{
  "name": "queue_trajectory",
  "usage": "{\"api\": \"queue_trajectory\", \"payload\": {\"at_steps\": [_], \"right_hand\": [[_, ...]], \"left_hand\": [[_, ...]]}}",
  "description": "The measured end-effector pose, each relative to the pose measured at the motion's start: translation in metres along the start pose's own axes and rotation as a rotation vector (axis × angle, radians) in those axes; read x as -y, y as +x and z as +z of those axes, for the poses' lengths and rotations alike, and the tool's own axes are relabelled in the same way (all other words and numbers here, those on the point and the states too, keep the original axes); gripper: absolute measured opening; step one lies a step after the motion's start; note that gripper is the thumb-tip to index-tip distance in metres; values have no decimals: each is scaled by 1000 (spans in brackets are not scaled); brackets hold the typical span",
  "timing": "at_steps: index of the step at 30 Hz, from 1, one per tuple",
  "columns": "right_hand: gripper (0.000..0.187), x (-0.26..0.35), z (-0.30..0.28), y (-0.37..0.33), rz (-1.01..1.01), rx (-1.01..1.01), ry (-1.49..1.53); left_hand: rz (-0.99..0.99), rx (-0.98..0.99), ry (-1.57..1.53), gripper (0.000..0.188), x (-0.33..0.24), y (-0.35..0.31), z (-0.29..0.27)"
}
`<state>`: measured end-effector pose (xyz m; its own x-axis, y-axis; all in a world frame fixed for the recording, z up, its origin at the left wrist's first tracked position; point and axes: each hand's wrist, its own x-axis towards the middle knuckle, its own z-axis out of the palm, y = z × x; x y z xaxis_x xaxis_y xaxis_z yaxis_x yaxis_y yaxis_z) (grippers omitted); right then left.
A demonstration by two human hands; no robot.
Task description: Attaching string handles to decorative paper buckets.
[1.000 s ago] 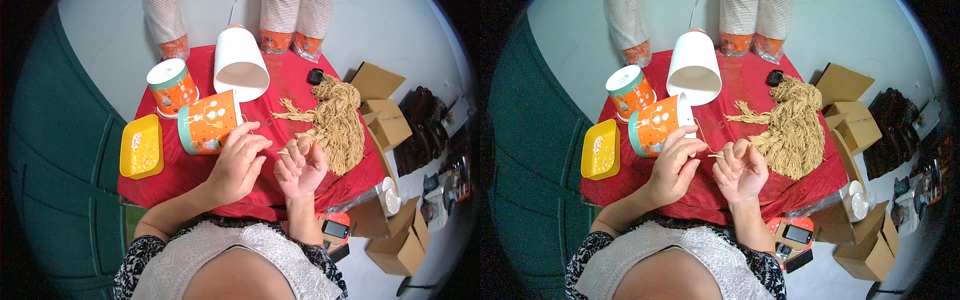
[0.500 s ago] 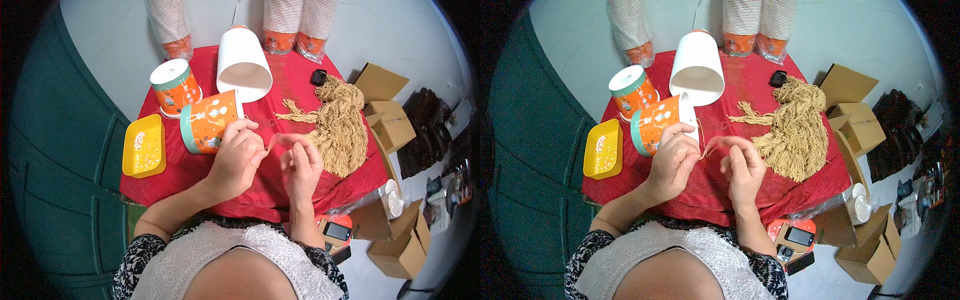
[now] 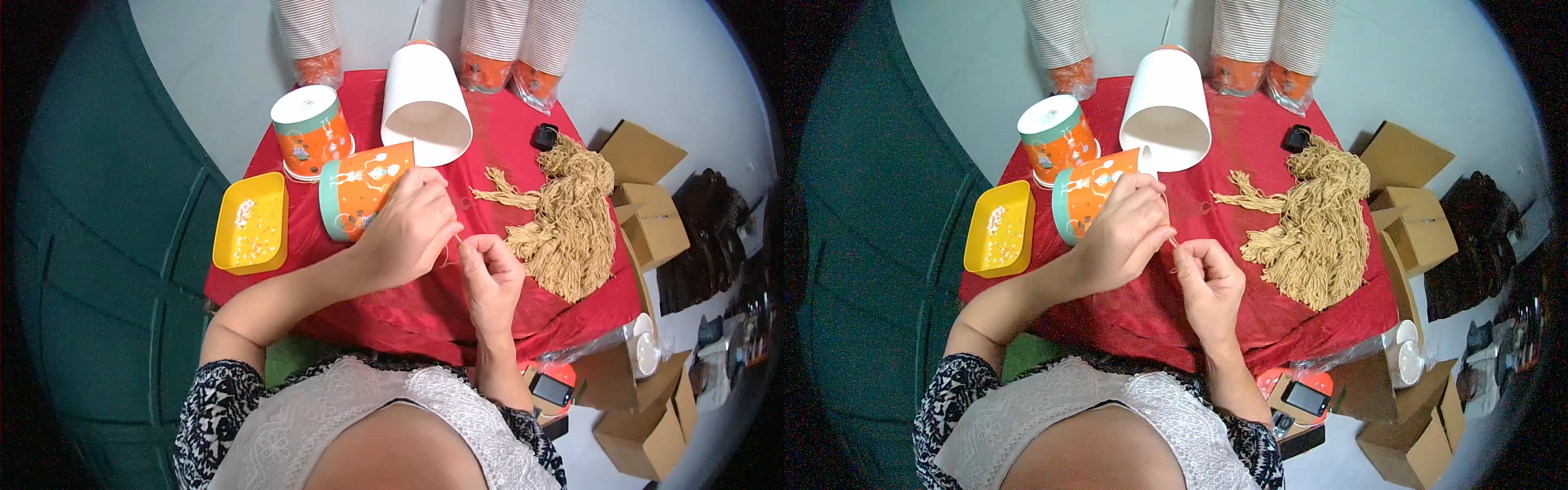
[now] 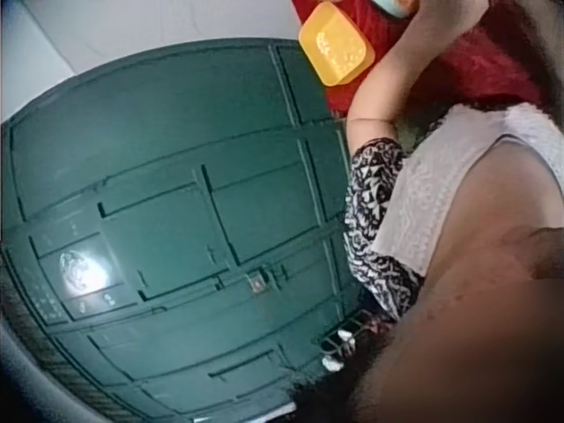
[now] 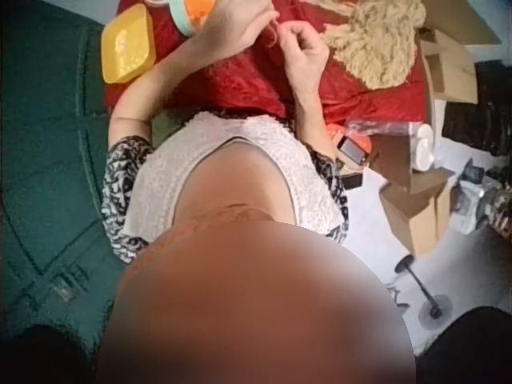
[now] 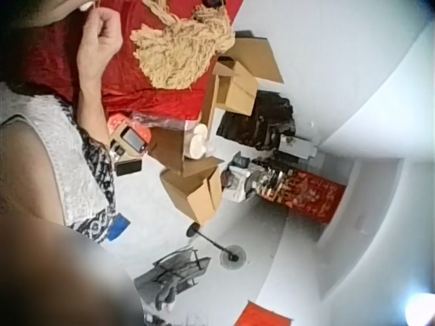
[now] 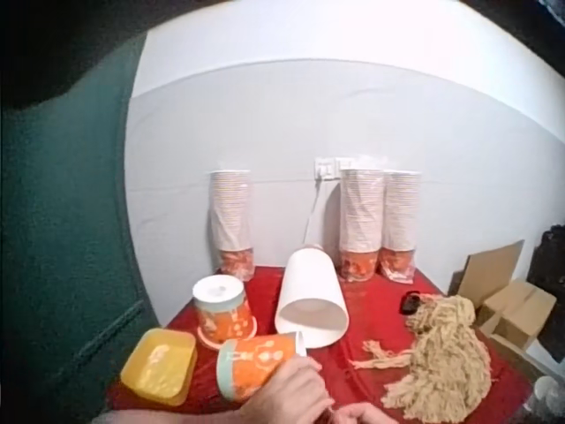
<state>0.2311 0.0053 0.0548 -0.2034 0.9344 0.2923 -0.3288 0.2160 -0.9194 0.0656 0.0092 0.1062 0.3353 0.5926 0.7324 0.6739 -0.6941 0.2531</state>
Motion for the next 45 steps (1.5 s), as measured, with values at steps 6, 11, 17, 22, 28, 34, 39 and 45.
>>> {"api": "queue_trajectory", "payload": {"at_steps": [6, 11, 17, 22, 28, 34, 39, 45], "right_hand": [[3, -10, -10, 6, -15, -123, -24], [3, -9, -17, 5, -12, -159, -8], [4, -6, -19, 6, -13, -188, 3], [5, 1, -28, 10, -114, -301, -17], [5, 24, -35, 17, -291, -426, 94], [5, 35, -25, 12, -709, -465, -177], [14, 43, -12, -12, -899, -397, -450], [23, 42, -7, -30, -762, -269, -572]], "left_hand": [[95, 108, 129, 11, 38, 24, -16], [-28, 455, 49, 30, 64, 46, -40], [-115, 945, 84, 24, 71, 64, -58], [-134, 935, 153, 12, 64, 70, -79], [0, 680, 133, 11, 40, 42, -90], [44, 411, 111, 10, 3, 4, -70], [-56, 344, 48, 11, -7, -12, -53], [-154, 328, -38, 15, -8, -23, -50]]}}
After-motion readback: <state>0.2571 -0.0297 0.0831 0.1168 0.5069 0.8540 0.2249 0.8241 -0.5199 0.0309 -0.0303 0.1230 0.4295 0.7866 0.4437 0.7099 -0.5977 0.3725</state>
